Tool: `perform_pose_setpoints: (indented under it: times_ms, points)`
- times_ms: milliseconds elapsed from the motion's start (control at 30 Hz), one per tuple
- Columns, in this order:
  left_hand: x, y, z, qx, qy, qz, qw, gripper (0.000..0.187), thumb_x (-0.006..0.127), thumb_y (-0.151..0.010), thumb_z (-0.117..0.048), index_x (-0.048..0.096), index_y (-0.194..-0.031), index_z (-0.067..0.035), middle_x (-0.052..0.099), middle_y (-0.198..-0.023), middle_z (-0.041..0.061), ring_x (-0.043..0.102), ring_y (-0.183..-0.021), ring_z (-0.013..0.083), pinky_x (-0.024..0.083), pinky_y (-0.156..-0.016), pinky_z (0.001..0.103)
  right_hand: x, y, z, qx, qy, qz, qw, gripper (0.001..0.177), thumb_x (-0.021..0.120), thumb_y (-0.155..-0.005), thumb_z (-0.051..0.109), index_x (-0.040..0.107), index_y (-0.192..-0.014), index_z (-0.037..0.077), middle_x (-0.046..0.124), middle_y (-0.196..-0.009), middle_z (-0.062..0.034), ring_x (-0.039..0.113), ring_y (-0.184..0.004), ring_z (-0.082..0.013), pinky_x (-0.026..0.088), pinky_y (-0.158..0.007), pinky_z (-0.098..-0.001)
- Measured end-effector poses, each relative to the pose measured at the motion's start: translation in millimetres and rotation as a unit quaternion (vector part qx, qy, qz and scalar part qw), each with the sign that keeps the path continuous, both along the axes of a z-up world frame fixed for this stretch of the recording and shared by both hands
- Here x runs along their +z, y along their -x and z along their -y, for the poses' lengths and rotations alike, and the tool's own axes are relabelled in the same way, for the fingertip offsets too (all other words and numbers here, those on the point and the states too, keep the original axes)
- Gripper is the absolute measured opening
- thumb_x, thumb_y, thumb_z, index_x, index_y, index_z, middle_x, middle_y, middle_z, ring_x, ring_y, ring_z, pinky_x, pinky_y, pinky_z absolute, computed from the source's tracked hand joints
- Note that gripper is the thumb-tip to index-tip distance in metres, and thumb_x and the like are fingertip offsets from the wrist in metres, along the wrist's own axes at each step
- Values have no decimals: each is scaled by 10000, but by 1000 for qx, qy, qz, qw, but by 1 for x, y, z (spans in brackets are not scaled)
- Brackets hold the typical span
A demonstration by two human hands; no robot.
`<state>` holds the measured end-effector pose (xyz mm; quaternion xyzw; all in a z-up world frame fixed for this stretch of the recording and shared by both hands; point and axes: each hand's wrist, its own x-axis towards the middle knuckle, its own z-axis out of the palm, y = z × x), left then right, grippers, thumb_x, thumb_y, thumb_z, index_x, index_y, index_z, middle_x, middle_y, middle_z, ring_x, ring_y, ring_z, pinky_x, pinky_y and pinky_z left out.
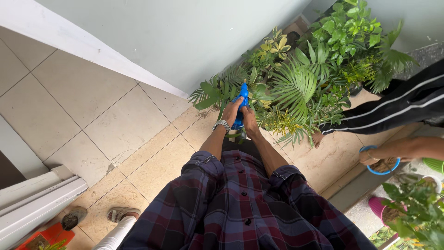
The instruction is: The person uses a blue spray bottle to water a collection of potted plants arranged on a tiled floor. They systematically mist the leaves of various green plants, including palms and broad-leafed varieties, while standing in a corner of the room.
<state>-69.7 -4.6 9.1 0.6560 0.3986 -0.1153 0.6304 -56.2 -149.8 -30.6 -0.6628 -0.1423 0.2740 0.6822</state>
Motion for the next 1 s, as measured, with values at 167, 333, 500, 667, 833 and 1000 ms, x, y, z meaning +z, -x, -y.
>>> perform_pose_setpoints:
  times_ms: [167, 333, 500, 667, 833, 1000]
  points:
    - [0, -4, -3, -2, -9, 9, 1000, 862, 534, -873, -685, 665, -1201, 100, 699, -1169, 273, 655, -1132, 371, 448, -983, 411, 18, -12, -5, 20, 53, 72, 996, 582, 277, -1130, 460, 631, -1220, 7, 492, -865, -56, 437, -738, -143, 377, -668, -300]
    - [0, -7, 0, 24, 2, 7, 1000, 843, 548, -867, -677, 651, -1210, 86, 693, -1195, 270, 648, -1139, 363, 446, -984, 410, 25, -17, -9, 2, 3, -32, 999, 573, 321, -1114, 463, 631, -1269, 6, 546, -892, 12, 444, -715, -96, 386, -626, -274]
    - [-3, -19, 8, 9, -9, 13, 1000, 826, 546, -856, -671, 683, -1187, 74, 700, -1192, 268, 650, -1134, 369, 444, -984, 412, 21, -37, -4, 16, -19, -146, 989, 539, 383, -1067, 479, 669, -1222, 50, 514, -771, 41, 361, -610, -66, 284, -517, -258]
    - [-11, -39, 24, 32, -12, 6, 999, 809, 590, -870, -667, 658, -1193, 72, 693, -1195, 249, 654, -1132, 344, 455, -987, 408, 24, -57, 10, 12, -11, -162, 987, 551, 374, -1083, 482, 674, -1187, 31, 515, -783, 34, 403, -646, -74, 323, -561, -273]
    - [-7, -61, 47, 38, -8, 23, 999, 780, 588, -835, -655, 698, -1163, 44, 722, -1144, 229, 671, -1069, 323, 467, -938, 408, 44, -71, 31, -1, 10, -76, 997, 567, 358, -1093, 469, 679, -1147, 5, 492, -787, 10, 404, -675, -96, 339, -591, -292]
    - [-13, -73, 59, 35, -3, 23, 999, 787, 578, -832, -664, 692, -1145, 49, 719, -1139, 231, 674, -1067, 330, 474, -931, 408, 57, -83, 45, 4, -13, -38, 999, 537, 359, -1079, 438, 682, -1142, 14, 481, -777, 8, 395, -689, -103, 342, -609, -294]
